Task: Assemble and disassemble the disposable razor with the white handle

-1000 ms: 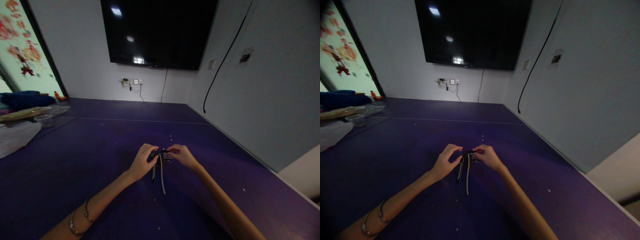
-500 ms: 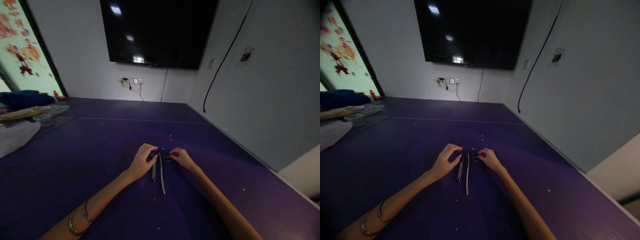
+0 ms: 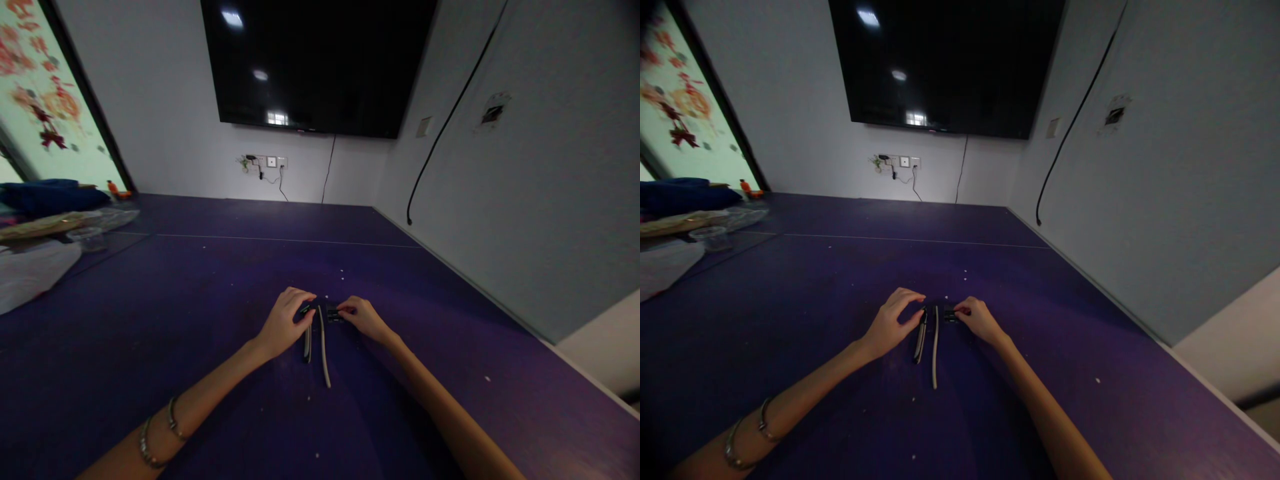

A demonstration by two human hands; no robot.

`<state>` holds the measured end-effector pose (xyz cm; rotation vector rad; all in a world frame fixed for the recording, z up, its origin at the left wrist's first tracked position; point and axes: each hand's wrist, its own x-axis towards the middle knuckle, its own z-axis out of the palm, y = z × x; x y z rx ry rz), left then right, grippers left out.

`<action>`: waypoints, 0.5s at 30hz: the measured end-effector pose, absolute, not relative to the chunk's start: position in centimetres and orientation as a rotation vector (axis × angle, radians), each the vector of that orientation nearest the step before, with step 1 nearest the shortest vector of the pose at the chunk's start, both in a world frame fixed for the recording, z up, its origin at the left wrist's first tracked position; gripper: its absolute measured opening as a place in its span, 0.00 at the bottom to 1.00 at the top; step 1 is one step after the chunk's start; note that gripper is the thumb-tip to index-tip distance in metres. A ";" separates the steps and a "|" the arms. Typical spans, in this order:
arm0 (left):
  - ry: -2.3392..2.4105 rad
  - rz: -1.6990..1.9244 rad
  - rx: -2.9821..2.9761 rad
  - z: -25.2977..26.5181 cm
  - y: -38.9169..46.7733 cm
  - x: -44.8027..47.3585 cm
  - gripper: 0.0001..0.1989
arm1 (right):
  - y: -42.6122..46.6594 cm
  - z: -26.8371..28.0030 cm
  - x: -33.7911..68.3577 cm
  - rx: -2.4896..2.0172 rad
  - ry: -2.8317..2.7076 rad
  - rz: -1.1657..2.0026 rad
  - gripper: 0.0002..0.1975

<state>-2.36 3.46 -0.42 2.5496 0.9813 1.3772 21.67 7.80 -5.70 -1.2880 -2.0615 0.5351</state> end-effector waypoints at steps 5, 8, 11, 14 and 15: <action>1.065 1.350 2.541 -0.7 4.0 -2.6 0.08 | 8.0 -5.6 21.8 -1.298 -2.033 0.512 0.09; 1.350 1.079 2.537 -1.0 4.4 -2.9 0.04 | 8.1 -5.4 22.1 -1.296 -2.018 0.497 0.08; 1.589 0.536 2.484 -1.3 4.3 -3.0 0.12 | 8.2 -5.1 22.5 -1.296 -2.009 0.473 0.08; 1.630 0.212 2.456 -1.4 3.6 -2.7 0.17 | 8.3 -5.1 22.6 -1.291 -2.020 0.443 0.08; 1.629 0.159 2.459 -1.4 3.4 -2.6 0.18 | 8.3 -5.1 22.6 -1.284 -2.032 0.439 0.08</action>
